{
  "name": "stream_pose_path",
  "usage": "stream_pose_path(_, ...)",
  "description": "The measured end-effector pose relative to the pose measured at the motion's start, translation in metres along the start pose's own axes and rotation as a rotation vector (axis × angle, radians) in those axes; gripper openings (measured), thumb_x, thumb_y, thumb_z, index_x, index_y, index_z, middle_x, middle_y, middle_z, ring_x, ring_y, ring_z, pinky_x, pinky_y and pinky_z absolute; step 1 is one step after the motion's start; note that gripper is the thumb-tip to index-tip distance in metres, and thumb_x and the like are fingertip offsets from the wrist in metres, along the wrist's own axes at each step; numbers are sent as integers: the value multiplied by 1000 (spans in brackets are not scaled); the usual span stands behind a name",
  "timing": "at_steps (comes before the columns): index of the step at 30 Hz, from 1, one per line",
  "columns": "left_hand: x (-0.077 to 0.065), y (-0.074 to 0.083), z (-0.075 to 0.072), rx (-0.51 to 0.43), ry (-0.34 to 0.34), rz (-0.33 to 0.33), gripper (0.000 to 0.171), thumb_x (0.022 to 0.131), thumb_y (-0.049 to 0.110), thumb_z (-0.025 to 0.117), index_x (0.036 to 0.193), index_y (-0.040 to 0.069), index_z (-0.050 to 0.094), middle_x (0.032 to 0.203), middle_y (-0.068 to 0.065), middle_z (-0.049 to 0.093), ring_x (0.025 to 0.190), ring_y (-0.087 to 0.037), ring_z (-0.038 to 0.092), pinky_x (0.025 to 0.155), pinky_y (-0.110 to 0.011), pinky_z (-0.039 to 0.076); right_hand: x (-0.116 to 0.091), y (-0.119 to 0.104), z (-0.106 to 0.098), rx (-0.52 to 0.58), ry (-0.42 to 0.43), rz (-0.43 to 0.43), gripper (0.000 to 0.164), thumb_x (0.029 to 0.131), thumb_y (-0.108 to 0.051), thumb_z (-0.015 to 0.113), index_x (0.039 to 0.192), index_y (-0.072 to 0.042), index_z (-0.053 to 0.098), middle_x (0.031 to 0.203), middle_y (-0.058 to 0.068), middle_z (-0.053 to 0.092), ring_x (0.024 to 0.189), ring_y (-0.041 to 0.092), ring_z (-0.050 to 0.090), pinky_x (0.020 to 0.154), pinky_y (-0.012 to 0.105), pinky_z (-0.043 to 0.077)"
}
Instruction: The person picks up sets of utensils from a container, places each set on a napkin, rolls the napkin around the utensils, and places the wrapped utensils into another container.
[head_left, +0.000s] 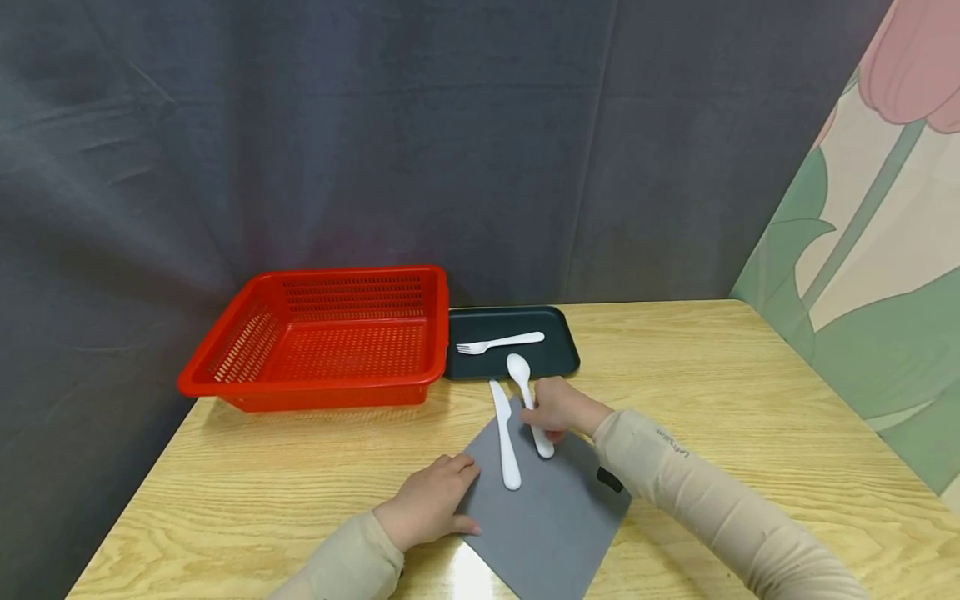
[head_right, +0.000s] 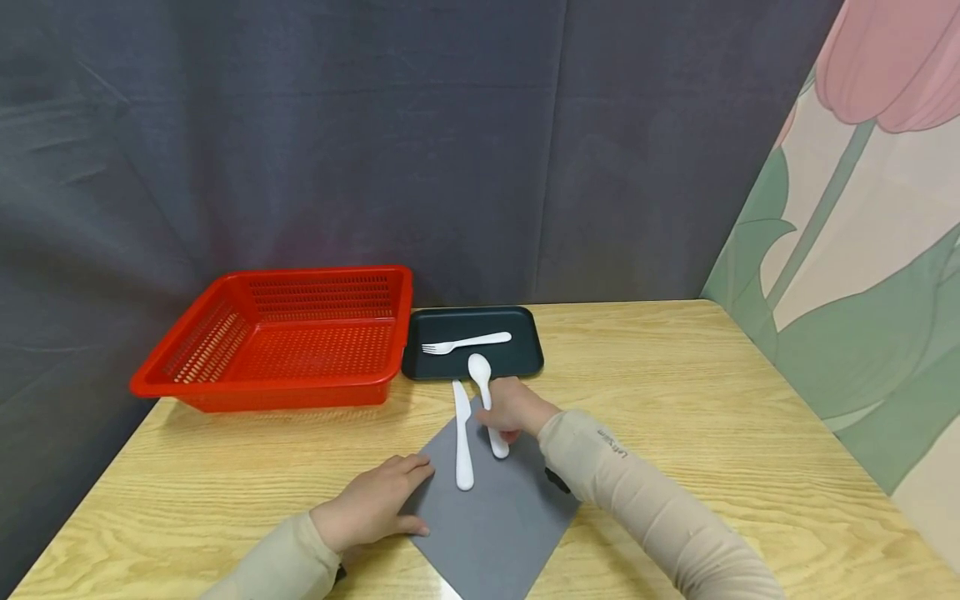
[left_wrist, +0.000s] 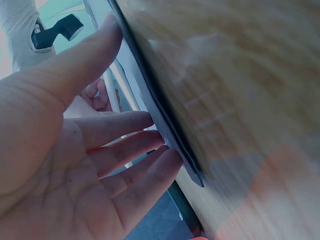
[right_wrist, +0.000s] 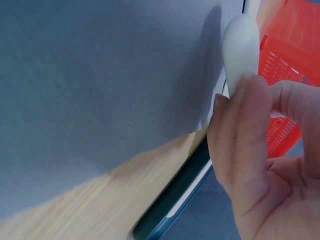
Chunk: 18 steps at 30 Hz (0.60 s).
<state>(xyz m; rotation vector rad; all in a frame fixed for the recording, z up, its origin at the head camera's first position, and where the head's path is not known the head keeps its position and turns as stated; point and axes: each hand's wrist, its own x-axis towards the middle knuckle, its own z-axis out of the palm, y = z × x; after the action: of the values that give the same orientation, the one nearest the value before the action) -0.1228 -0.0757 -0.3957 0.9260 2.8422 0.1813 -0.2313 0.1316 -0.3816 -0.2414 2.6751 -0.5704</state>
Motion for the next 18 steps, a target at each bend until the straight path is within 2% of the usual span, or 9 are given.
stream_pose_path(18,1,0,0,-4,-8,-1,70,73,45,75,124,2,56,125,-8,57,108,-22,55,87,-30,51,-7,-3,6,16,-20,-26,29,86,-19,61,60,-7,53,44,0,51,38,8,50,38,16,38)
